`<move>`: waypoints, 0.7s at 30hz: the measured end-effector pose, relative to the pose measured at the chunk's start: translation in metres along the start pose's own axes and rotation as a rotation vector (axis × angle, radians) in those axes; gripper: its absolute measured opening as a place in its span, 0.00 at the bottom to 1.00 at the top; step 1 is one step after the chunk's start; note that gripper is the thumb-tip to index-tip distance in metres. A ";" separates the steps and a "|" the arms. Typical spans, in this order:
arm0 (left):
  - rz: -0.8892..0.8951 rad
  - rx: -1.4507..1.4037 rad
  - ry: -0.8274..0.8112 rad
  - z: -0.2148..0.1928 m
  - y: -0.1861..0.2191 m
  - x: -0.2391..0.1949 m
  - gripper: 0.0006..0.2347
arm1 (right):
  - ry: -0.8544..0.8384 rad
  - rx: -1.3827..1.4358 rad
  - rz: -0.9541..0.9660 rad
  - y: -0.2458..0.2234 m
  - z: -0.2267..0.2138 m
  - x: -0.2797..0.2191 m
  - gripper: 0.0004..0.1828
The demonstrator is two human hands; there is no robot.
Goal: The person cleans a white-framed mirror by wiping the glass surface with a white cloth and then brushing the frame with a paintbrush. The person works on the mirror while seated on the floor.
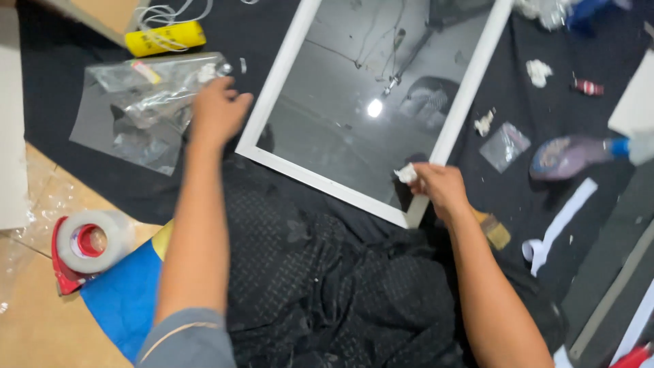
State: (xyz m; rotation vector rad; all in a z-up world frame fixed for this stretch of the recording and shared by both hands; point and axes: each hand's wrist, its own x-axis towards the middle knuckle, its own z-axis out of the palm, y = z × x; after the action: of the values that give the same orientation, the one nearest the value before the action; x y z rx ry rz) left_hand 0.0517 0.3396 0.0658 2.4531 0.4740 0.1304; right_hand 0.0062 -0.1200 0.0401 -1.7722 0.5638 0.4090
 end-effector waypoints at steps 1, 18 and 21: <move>-0.037 -0.045 0.002 0.024 -0.018 0.020 0.22 | 0.044 -0.002 0.070 0.007 0.004 0.005 0.14; -0.199 -0.003 -0.278 0.075 -0.026 0.035 0.09 | -0.239 -0.810 -0.998 -0.002 0.231 -0.006 0.11; -0.228 -0.053 -0.307 0.050 -0.004 0.033 0.08 | -0.260 -0.744 -1.093 -0.013 0.260 0.003 0.11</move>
State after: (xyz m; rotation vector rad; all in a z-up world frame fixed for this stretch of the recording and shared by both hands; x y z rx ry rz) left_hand 0.0914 0.3263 0.0223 2.2934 0.5976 -0.3197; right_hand 0.0199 0.1328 -0.0203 -2.3602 -0.8591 0.0461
